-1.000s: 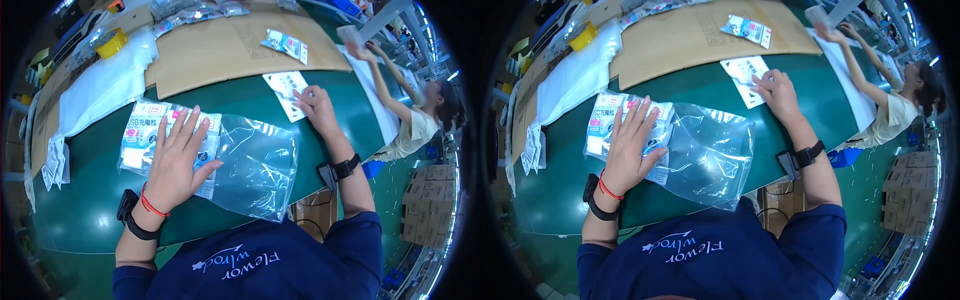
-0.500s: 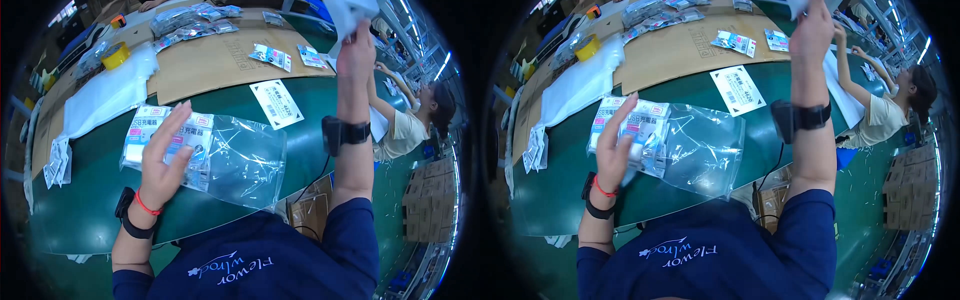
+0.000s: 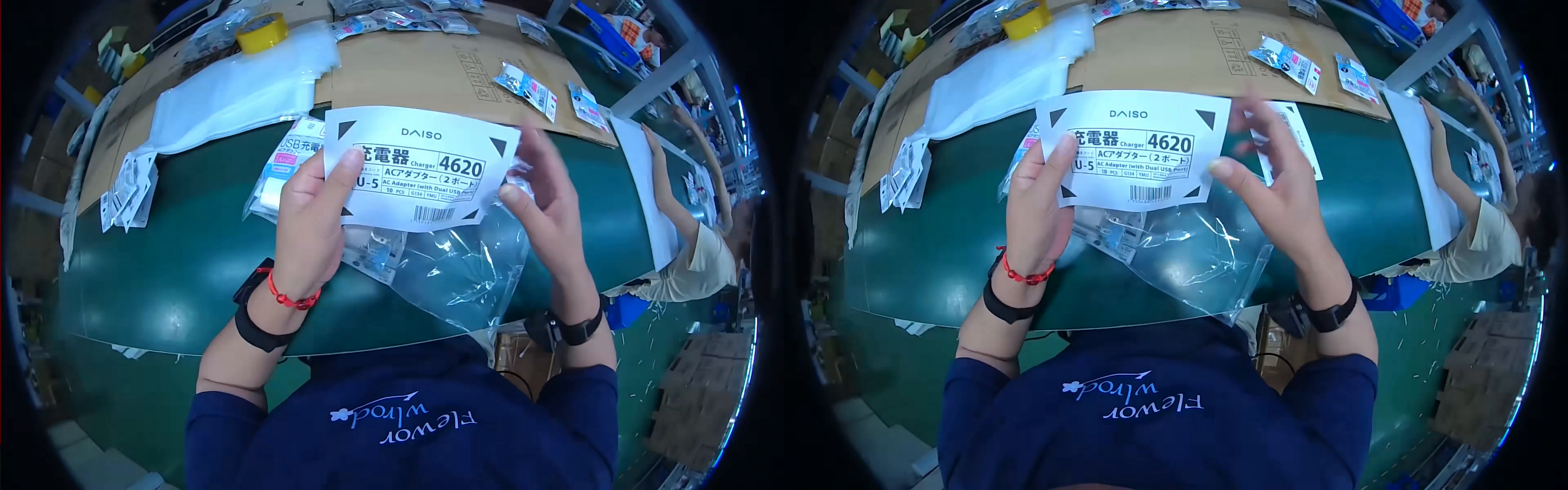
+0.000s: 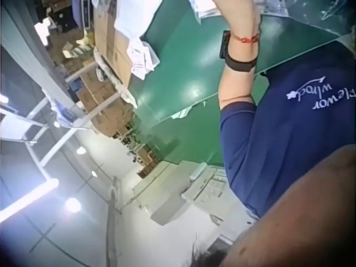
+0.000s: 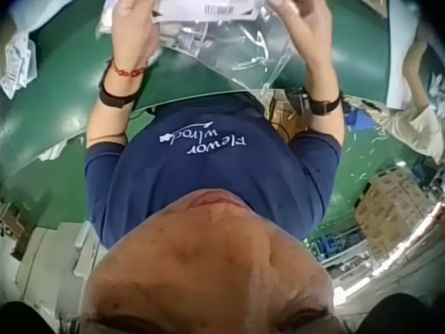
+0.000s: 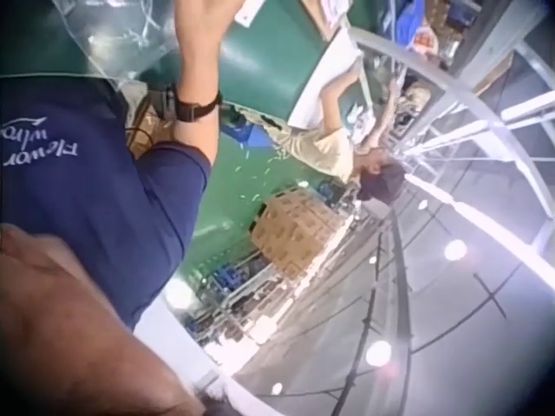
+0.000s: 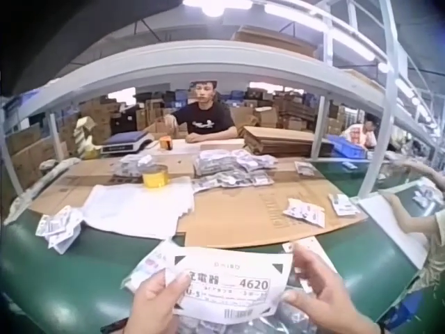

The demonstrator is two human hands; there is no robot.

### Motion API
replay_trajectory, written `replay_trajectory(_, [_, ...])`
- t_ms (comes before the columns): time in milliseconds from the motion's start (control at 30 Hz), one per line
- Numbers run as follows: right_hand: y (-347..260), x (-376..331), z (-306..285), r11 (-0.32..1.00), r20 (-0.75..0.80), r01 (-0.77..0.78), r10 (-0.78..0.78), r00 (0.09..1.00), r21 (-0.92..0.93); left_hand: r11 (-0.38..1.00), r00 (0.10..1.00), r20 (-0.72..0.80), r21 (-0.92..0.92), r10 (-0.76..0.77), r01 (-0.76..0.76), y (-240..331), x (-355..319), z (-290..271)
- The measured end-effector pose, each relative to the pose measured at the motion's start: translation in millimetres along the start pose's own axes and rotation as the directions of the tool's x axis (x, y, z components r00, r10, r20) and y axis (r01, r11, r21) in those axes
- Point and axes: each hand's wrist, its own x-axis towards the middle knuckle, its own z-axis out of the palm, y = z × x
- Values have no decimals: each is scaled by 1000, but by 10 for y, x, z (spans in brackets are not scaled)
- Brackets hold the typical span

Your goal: The person places a label and USB chargers into a plastic bag by hand, sets it aside, and repeats the process with a second bag.

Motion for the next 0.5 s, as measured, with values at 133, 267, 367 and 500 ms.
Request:
replay_trajectory(133, [54,-142,20,873,89,-388,379,921,296,929,988,31,339,149,-151,-27,-41,-76])
replay_trajectory(267, [122,-256,7,845,87,-444,439,894,299,752,957,125,594,263,-285,-80,-52,-82])
replay_trajectory(367, [212,-373,-73,829,37,-463,477,878,314,772,970,102,591,219,-236,-40,-39,-91])
replay_trajectory(500, [334,-552,-370,825,-192,-454,532,825,337,882,987,-5,450,162,-143,94,32,-250])
